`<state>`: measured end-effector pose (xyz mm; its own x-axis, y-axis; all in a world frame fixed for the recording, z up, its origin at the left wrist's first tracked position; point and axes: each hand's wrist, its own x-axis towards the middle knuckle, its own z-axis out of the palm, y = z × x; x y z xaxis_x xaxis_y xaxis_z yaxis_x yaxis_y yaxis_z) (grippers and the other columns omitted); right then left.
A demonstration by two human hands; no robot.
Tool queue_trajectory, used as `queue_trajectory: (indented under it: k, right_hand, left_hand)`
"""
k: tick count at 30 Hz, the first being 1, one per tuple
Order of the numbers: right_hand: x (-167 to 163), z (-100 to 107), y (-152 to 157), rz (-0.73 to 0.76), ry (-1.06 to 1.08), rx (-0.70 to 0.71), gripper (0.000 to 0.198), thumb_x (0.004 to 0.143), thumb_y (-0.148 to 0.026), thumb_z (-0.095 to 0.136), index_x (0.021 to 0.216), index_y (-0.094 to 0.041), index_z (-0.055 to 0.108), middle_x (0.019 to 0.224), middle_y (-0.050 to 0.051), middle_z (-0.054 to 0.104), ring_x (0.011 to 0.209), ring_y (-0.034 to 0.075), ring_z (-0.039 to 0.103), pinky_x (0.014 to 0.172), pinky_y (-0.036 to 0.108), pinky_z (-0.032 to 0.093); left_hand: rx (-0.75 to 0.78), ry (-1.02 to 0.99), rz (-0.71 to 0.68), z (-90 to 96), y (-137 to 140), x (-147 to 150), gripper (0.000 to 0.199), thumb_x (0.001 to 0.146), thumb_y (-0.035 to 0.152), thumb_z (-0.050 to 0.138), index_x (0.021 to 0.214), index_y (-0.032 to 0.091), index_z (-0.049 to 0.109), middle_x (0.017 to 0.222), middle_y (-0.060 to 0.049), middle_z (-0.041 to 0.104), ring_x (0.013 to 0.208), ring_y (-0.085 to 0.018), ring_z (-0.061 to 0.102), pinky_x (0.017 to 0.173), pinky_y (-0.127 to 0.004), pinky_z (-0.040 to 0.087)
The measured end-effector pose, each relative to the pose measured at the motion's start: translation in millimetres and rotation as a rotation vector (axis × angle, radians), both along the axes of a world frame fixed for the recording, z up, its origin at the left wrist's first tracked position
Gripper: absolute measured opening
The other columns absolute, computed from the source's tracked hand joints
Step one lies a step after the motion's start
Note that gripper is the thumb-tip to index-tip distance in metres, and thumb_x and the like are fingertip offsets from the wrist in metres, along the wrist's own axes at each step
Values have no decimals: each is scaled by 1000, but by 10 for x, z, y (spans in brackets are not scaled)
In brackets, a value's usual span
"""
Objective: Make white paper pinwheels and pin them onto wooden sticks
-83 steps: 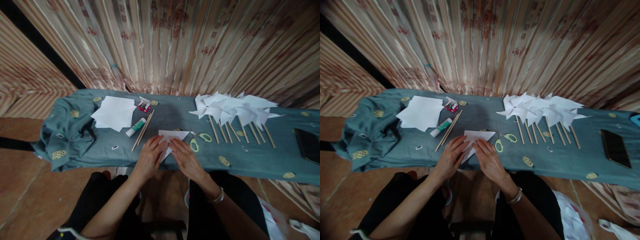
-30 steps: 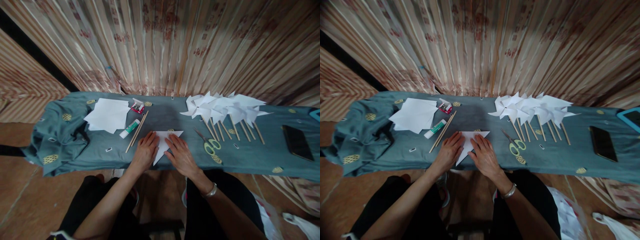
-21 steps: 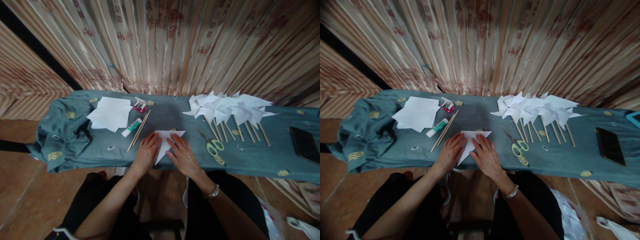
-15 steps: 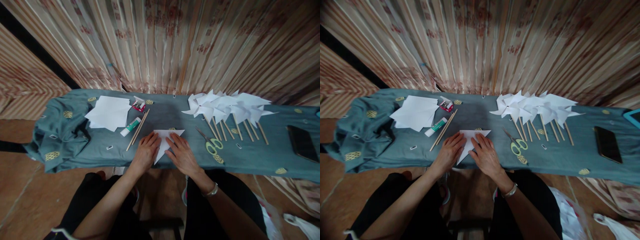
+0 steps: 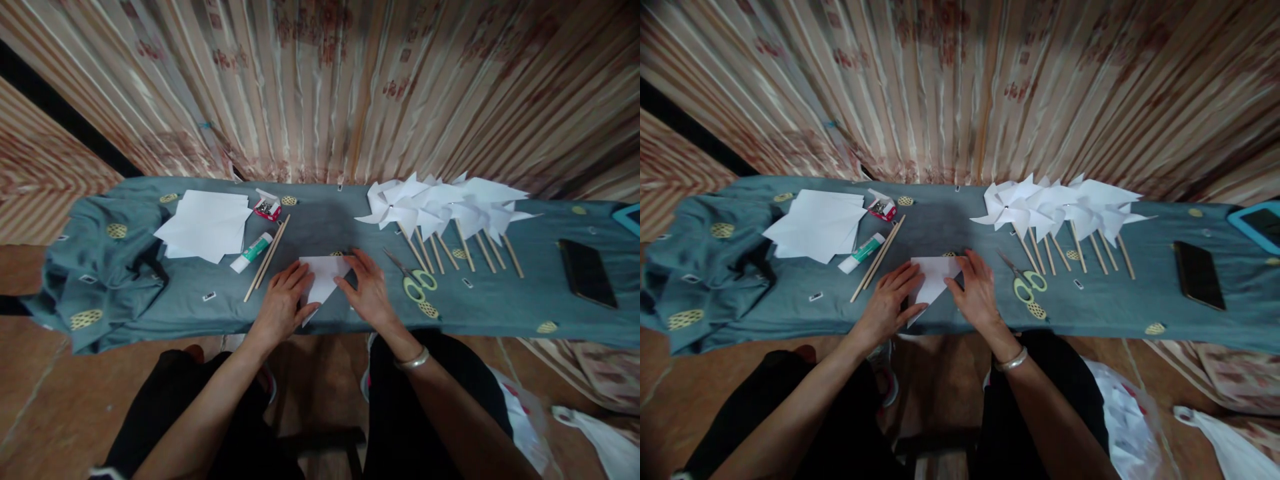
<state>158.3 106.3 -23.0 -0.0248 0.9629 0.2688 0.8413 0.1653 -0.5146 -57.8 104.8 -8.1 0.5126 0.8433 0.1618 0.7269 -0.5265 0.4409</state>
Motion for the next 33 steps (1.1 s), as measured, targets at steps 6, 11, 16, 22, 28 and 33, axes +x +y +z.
queue_trajectory:
  k: [6,11,16,22,28,33]
  right_hand:
    - [260,-45,256,-93,31,45,36,89,-35,55,118,-16,65,135,16,58,126,31,50,106,53,40]
    - [296,-89,331,-100,64,110,30,88,-28,54,111,-17,69,126,14,64,119,30,54,104,52,41]
    - [310,-118,351,-108,80,134,29,88,-28,54,109,-17,69,124,14,65,118,30,55,104,52,42]
    - [259,-38,255,-79,52,167,36,92,-32,50,123,-16,62,135,16,58,127,30,50,107,54,39]
    - [-72,121,-317,325,-54,115,32,96,-25,44,122,-18,61,129,13,63,123,26,54,102,48,46]
    - [-294,130,-620,527,-105,146,35,92,-19,51,126,-15,57,129,16,63,123,28,54,100,51,47]
  left_hand:
    - [-27,-11,-34,-15,24,-55,58,84,43,67,132,14,56,146,-16,50,140,-33,38,110,-53,37]
    - [-71,-27,-63,-19,43,-98,60,82,42,69,135,18,54,148,-15,48,142,-33,36,111,-54,36]
    - [-102,-27,-97,-8,45,-154,64,82,45,69,138,20,51,149,-14,46,143,-33,34,112,-55,34]
    - [-108,-22,-95,-3,21,-174,60,85,46,64,137,19,52,150,-12,47,143,-32,33,113,-54,33]
    - [-80,-45,-59,43,11,-132,42,93,15,43,132,19,57,145,-9,53,140,-27,38,111,-52,38]
    - [-58,-35,-49,46,25,-115,48,87,4,40,129,19,60,141,-9,56,136,-27,43,107,-52,41]
